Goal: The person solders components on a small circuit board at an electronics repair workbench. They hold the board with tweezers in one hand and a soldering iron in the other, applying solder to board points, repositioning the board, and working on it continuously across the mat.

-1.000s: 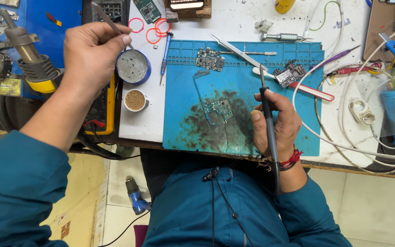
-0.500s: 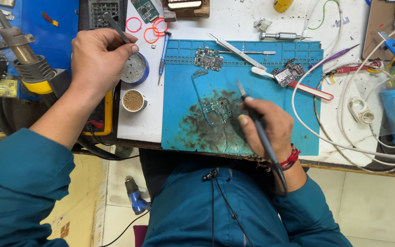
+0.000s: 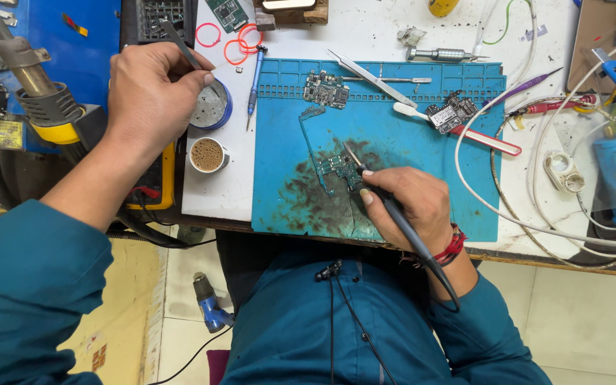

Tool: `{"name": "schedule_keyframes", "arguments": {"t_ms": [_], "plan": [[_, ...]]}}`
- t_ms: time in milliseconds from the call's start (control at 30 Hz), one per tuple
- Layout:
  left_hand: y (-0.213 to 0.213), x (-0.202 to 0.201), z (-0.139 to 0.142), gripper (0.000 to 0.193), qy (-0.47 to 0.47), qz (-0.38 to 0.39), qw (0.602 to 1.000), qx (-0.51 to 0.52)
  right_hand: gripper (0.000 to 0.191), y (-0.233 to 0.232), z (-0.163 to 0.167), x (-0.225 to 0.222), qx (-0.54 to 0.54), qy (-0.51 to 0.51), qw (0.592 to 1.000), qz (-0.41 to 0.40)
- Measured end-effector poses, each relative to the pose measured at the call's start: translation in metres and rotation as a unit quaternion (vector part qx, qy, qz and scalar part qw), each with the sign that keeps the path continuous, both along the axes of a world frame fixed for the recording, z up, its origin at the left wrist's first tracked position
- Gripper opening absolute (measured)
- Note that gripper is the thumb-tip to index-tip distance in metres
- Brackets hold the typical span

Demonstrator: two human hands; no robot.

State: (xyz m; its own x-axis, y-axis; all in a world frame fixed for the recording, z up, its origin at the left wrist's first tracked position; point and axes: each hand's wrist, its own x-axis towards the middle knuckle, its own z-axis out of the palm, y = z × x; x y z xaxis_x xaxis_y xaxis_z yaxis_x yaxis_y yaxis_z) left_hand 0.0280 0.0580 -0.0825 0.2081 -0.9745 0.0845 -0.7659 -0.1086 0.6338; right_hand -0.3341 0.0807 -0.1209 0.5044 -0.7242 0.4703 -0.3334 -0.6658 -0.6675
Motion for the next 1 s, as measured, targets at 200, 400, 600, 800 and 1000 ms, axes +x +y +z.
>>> {"name": "schedule_keyframes", "arguments": {"t_ms": [200,400,600,800,1000], "plan": [[0.009,-0.015,0.028,0.007,0.022,-0.041,0.998,-0.045,0.017,0.012,-0.001,0.001,0.033,-0.018,0.997,-0.073],[0.032,-0.046,0.069,0.007,0.014,-0.084,0.991,-0.098,0.011,0.033,-0.006,-0.002,0.112,-0.046,0.986,-0.116],[0.059,-0.084,0.068,0.009,0.156,-0.106,0.977,-0.095,0.010,0.033,-0.012,-0.001,0.109,-0.051,0.985,-0.121],[0.071,-0.135,0.015,0.008,0.372,-0.046,0.925,-0.060,0.010,0.033,-0.010,0.001,0.108,-0.039,0.986,-0.118],[0.069,-0.165,-0.043,0.007,0.396,0.023,0.916,-0.062,0.011,0.032,-0.011,0.000,0.120,-0.043,0.985,-0.117]]}}
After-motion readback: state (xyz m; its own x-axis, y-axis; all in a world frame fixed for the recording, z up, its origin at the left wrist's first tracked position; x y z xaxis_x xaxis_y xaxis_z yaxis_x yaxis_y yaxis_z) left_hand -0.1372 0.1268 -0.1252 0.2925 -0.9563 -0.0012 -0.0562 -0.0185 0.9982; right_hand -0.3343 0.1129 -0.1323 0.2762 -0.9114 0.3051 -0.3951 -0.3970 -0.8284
